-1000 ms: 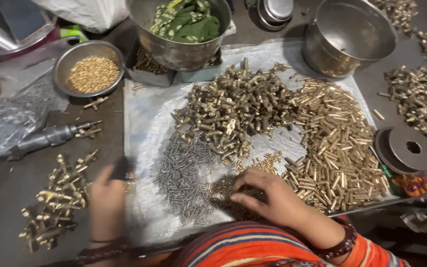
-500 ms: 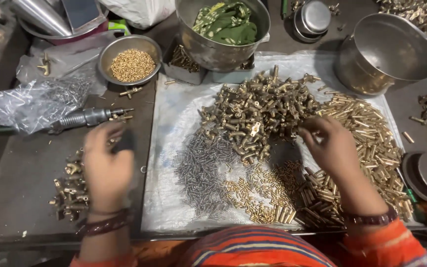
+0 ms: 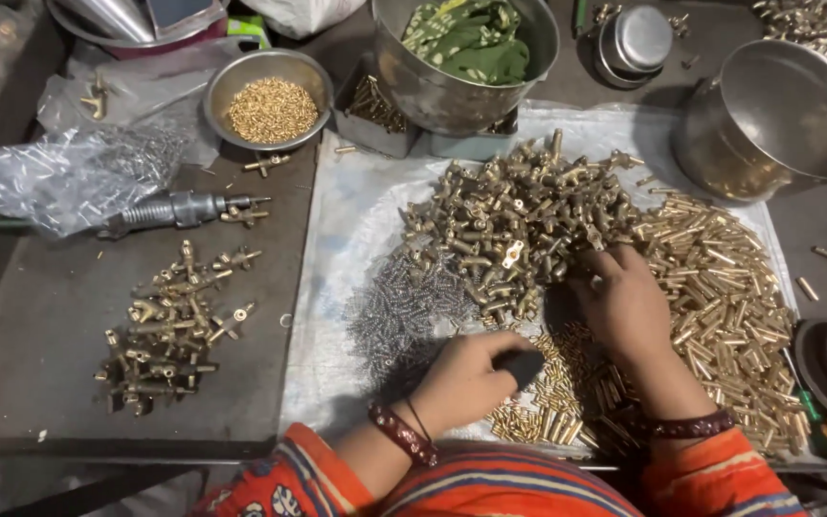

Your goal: Assembling small brass fittings by manually inserting pins into them.

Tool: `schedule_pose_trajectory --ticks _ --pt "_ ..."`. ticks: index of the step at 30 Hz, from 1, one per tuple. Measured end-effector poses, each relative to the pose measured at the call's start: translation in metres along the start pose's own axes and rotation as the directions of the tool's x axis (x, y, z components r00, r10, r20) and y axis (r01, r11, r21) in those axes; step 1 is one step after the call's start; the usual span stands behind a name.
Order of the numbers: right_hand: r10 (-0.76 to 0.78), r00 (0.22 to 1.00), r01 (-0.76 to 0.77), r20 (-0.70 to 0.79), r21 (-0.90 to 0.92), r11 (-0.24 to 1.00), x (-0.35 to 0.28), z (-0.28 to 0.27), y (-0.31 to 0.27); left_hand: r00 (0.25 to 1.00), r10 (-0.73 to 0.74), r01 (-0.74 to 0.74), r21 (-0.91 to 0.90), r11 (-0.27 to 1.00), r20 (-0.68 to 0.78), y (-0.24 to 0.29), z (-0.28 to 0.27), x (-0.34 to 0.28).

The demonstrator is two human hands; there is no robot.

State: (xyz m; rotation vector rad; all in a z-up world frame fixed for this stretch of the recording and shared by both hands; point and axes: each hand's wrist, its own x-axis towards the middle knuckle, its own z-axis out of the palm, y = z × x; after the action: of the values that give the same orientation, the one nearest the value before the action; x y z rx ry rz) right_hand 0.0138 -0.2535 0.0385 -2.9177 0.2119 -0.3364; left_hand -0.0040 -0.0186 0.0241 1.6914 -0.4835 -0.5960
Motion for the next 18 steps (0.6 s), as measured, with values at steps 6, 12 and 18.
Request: schedule_pose_trajectory --ticks 6,12,18 --pt "-0.063 0.996 0.074 -0.068 0.17 0.983 -0.021 -0.007 -0.018 0.994 -0.085 0.062 -0.273 0.96 -0.073 -0.025 -0.018 0.006" --pt "-0.216 0.964 0.078 0.155 0.614 0.786 -0.027 -0.025 -0.038 0.995 -0.04 0.004 -0.359 0.933 -0.095 -0.034 -0.02 0.011" --pt "-0.12 0.84 0.003 0.529 0.216 0.976 -0.049 -0.011 -0.044 0.993 -0.096 0.055 -0.454 0.889 -0.067 -0.033 -0.031 0.01"
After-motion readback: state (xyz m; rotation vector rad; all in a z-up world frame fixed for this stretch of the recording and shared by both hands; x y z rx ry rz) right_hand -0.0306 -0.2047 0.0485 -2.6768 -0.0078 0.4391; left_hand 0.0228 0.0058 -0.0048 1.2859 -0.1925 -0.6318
